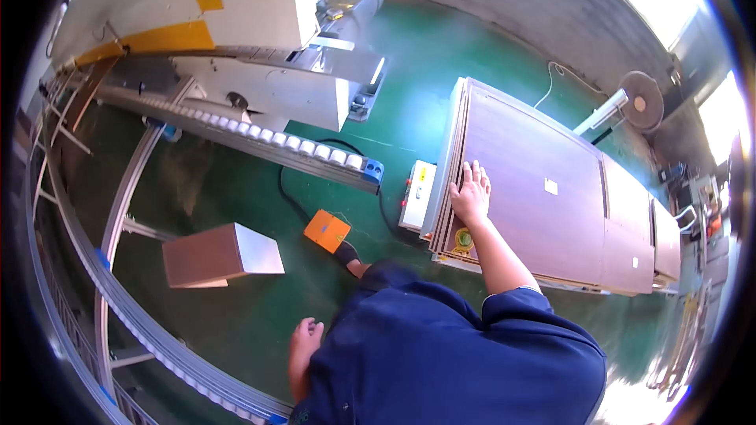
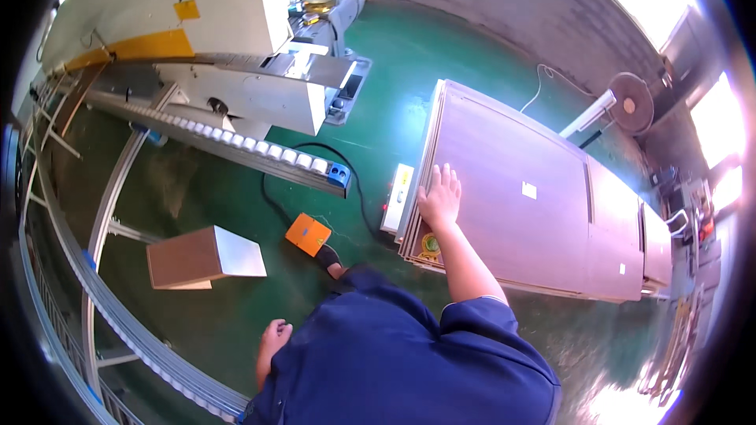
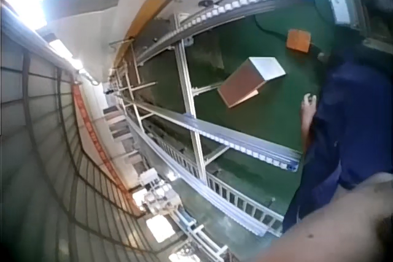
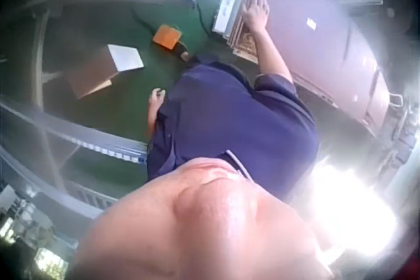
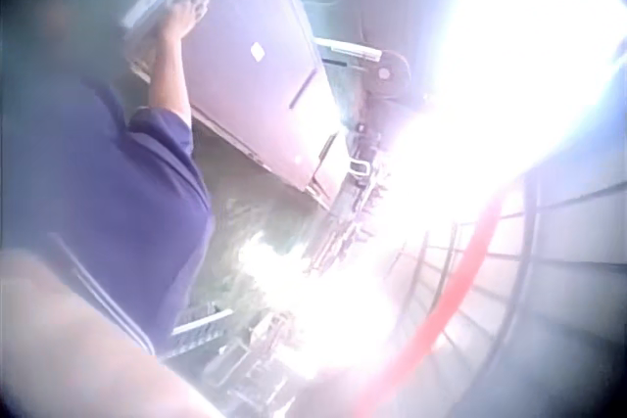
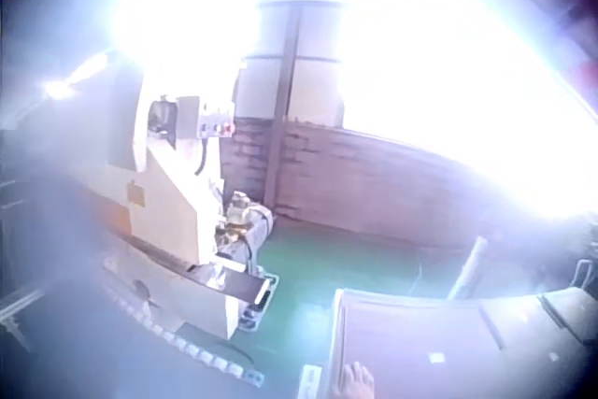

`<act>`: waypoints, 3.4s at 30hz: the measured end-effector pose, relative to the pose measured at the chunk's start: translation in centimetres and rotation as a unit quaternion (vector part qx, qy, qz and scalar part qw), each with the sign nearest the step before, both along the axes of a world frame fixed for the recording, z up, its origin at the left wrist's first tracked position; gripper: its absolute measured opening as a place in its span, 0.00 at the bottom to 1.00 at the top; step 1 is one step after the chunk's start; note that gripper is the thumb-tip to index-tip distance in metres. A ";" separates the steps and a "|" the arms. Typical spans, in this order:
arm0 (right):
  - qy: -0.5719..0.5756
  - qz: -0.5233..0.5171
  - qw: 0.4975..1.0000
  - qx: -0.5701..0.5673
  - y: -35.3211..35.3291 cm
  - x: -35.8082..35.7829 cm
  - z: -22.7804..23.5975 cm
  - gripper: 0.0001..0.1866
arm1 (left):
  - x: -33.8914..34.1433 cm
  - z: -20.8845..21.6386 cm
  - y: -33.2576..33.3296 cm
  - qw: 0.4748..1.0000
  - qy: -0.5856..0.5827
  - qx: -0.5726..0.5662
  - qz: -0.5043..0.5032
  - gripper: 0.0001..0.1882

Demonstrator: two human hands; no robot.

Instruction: The person picks up dark wood panels from a stack and feeds them one at a time into an edge-banding machine, repeating the action for several panels.

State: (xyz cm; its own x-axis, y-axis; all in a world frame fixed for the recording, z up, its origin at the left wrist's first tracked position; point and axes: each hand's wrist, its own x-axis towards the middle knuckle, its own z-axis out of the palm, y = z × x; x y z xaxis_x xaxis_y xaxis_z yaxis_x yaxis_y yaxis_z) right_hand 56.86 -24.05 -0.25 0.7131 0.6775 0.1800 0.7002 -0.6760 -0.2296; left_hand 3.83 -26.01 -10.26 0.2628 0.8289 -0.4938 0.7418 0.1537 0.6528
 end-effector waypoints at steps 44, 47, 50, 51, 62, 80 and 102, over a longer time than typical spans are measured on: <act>0.017 -0.018 1.000 -0.010 -0.3 -0.8 3.2 0.37 | 1.3 2.5 0.4 0.999 -0.019 -0.004 -0.036 0.22; 0.021 -0.023 1.000 0.000 -0.3 -0.4 2.1 0.39 | 1.3 2.4 0.5 0.999 -0.025 -0.004 -0.031 0.23; 0.011 -0.019 1.000 0.016 -0.2 -0.6 2.1 0.38 | 1.2 2.1 0.5 1.000 -0.022 0.002 -0.021 0.23; 0.019 -0.023 0.999 0.016 -0.2 -0.5 2.2 0.37 | 1.3 2.1 0.4 1.000 -0.016 0.007 -0.017 0.23; -0.071 0.038 0.995 0.053 -0.1 1.1 0.2 0.33 | 1.1 -2.3 -1.9 1.000 -0.019 0.015 0.007 0.23; 0.001 -0.052 0.997 -0.049 1.2 -1.2 4.0 0.36 | 2.4 -0.6 -4.6 0.999 0.005 0.012 0.036 0.24; -0.003 -0.053 0.997 -0.059 0.9 -0.9 2.0 0.37 | 2.1 -0.3 -4.1 0.993 -0.026 -0.044 0.109 0.25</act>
State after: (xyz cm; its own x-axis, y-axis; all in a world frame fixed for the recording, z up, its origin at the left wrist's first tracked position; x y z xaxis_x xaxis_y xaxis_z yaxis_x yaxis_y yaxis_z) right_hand 55.99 -23.18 1.73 0.7811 0.6150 0.1081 0.6244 -0.7682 -0.1411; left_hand 5.88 -30.11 -10.53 0.1084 0.8229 -0.5577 0.6503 0.3656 0.6659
